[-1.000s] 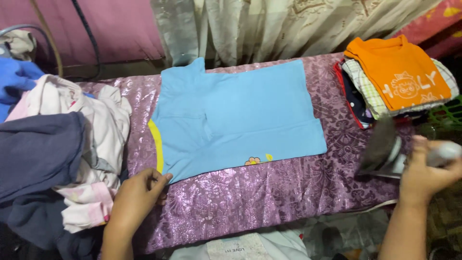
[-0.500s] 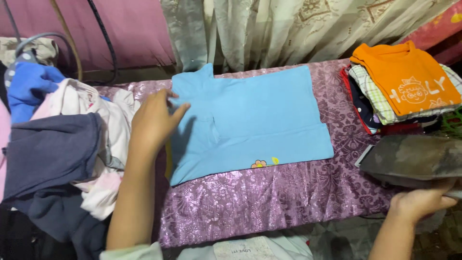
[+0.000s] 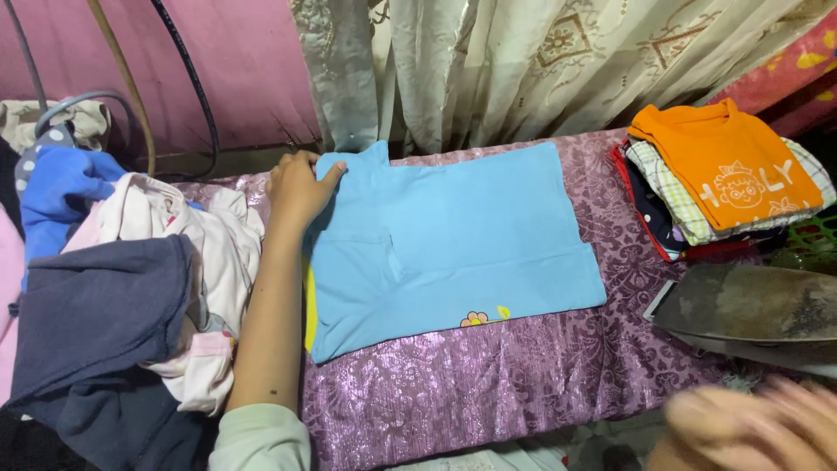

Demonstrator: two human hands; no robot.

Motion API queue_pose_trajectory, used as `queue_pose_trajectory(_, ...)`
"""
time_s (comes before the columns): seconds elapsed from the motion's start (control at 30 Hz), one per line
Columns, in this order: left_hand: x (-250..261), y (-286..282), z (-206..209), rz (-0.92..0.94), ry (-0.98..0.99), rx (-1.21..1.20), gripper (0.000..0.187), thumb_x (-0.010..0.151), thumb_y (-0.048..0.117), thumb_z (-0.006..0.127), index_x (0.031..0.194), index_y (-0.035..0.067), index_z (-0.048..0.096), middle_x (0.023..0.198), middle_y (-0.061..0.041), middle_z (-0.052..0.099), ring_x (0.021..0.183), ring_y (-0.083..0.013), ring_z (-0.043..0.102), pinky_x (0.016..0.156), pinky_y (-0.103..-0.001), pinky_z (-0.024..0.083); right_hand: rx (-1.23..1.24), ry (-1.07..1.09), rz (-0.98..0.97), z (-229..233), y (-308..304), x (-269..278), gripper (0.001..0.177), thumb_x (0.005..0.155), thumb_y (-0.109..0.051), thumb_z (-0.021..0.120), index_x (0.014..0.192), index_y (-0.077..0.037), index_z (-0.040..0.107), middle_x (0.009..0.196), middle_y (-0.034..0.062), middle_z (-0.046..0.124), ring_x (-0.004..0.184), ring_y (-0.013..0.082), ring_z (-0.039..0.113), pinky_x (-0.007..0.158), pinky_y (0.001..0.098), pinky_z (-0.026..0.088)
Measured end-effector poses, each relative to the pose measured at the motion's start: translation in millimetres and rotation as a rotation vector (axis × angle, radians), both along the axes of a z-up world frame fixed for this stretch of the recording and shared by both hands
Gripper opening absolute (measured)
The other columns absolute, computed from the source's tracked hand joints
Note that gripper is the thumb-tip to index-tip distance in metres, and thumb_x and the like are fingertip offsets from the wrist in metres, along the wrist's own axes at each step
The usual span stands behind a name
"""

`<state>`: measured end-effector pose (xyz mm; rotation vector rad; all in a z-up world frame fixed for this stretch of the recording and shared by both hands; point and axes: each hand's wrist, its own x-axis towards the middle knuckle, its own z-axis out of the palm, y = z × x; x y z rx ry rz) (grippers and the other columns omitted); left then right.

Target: Ironing and folding a blue child's shirt on an ironing board.

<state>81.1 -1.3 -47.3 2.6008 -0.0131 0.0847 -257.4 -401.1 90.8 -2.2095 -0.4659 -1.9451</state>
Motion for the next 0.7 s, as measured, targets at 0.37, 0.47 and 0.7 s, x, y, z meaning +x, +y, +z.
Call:
queue_pose_trajectory(0.37, 8, -10, 14, -0.172, 0.126, -1.060, 0.055, 0.081, -0.006, 0.062, 0.126, 0.020, 0.045, 0.114, -0.004, 0.067, 0.101, -0.0120, 0.063, 0.088, -0.029, 0.050, -0.287, 0.855, -0.246, -97, 0, 243, 0.049, 0.090, -0.003, 0.060, 0.137, -0.015, 0.067, 0.134, 0.0058, 0.071, 0.121, 0.0282, 0.061, 0.100, 0.0560, 0.037)
queue_pose_trajectory(0.47, 7, -4, 5, -0.347, -0.107, -0.895, 0.048, 0.079, -0.016, 0.060, 0.123, 0.005, 0.063, 0.127, -0.008, 0.065, 0.123, -0.0130, 0.057, 0.108, -0.031, 0.039, -0.273, 0.962, -0.256, -87, 5, 238, 0.049, 0.081, -0.003, 0.064, 0.129, -0.015, 0.071, 0.115, 0.0063, 0.070, 0.114, 0.0292, 0.061, 0.094, 0.0557, 0.037)
queue_pose_trajectory(0.7, -63, 3, 41, -0.379, -0.173, -1.081, 0.026, 0.089, -0.012, 0.063, 0.110, 0.003, 0.062, 0.111, -0.003, 0.063, 0.107, -0.0124, 0.060, 0.097, -0.029, 0.048, -0.240, 0.802, -0.356, -66, 2, 188, 0.016, 0.093, -0.018, 0.076, 0.107, -0.011, 0.072, 0.108, 0.0029, 0.068, 0.113, 0.0268, 0.060, 0.097, 0.0498, 0.035)
